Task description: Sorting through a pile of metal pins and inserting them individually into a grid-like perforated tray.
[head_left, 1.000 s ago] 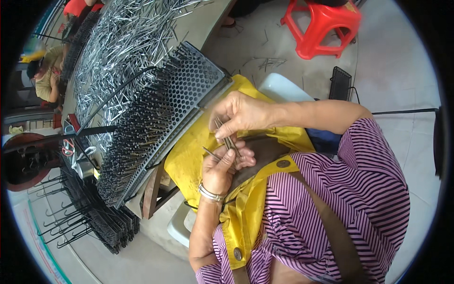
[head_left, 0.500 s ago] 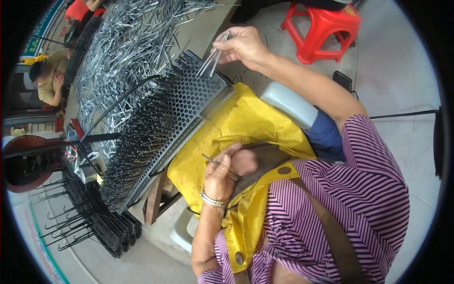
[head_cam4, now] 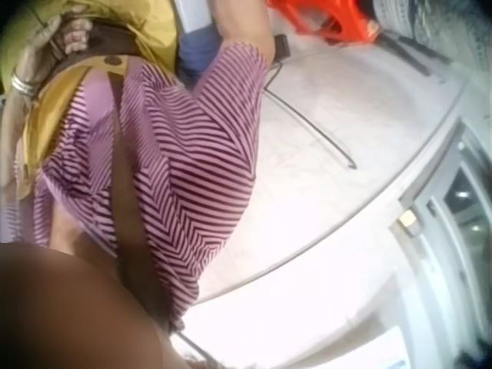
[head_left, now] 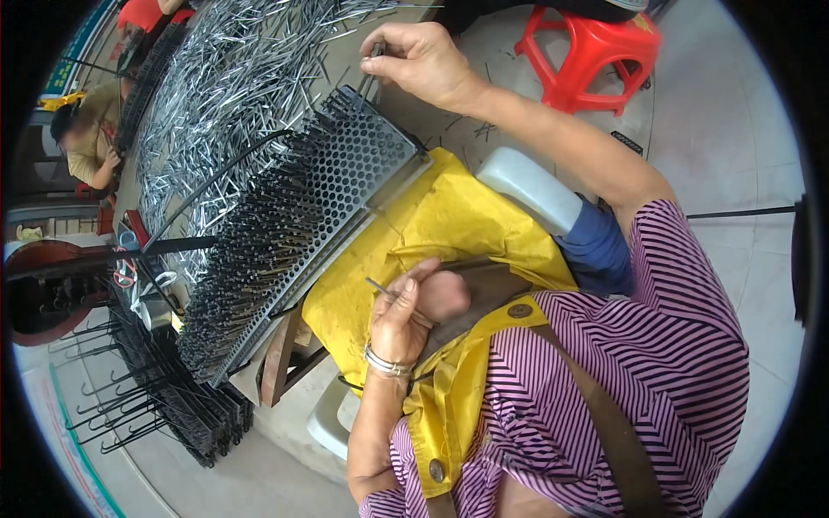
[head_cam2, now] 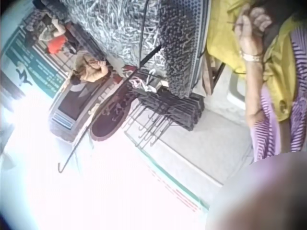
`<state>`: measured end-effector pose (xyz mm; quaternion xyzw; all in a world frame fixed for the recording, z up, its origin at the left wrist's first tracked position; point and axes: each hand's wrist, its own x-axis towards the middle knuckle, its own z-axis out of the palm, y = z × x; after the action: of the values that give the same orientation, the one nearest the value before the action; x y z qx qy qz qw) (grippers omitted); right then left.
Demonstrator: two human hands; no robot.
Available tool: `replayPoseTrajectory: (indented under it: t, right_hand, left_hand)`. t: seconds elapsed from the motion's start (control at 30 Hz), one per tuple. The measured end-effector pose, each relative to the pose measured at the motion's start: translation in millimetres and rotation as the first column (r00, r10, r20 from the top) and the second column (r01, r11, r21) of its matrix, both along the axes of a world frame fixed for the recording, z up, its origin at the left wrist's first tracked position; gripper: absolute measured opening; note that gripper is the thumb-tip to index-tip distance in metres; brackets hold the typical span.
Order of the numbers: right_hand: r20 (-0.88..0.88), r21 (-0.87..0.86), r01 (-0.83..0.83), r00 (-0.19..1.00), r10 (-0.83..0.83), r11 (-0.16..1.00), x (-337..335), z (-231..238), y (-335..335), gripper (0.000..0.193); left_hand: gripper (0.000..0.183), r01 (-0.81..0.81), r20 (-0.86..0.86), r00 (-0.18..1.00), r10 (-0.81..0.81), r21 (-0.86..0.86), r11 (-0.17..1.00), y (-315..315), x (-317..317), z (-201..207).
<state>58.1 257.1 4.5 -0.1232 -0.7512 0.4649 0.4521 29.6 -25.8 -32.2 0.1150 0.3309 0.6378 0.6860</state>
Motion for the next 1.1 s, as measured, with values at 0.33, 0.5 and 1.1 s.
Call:
replayPoseTrajectory:
  t: [0.33, 0.5, 1.1]
  right_hand:
    - [0.087, 0.429, 0.042, 0.992, -0.088, 0.902, -16.0, 16.5, -8.4, 0.011]
    - [0.116, 0.496, 0.004, 0.991, -0.071, 0.868, -19.6, 20.4, -6.3, 0.011]
    - [0.234, 0.474, -0.116, 0.972, 0.002, 0.873, -36.2, 25.0, -6.8, 0.012]
  left_hand:
    - [0.041, -0.007, 0.025, 1.000, 0.006, 0.024, 1.000, -2.9, -0.8, -2.9]
    - [0.041, -0.013, 0.036, 0.999, 0.012, 0.021, 1.000, -3.8, 0.2, -2.5]
    - [0.038, -0.024, 0.065, 0.998, 0.024, 0.003, 1.000, -1.9, 0.1, 1.0]
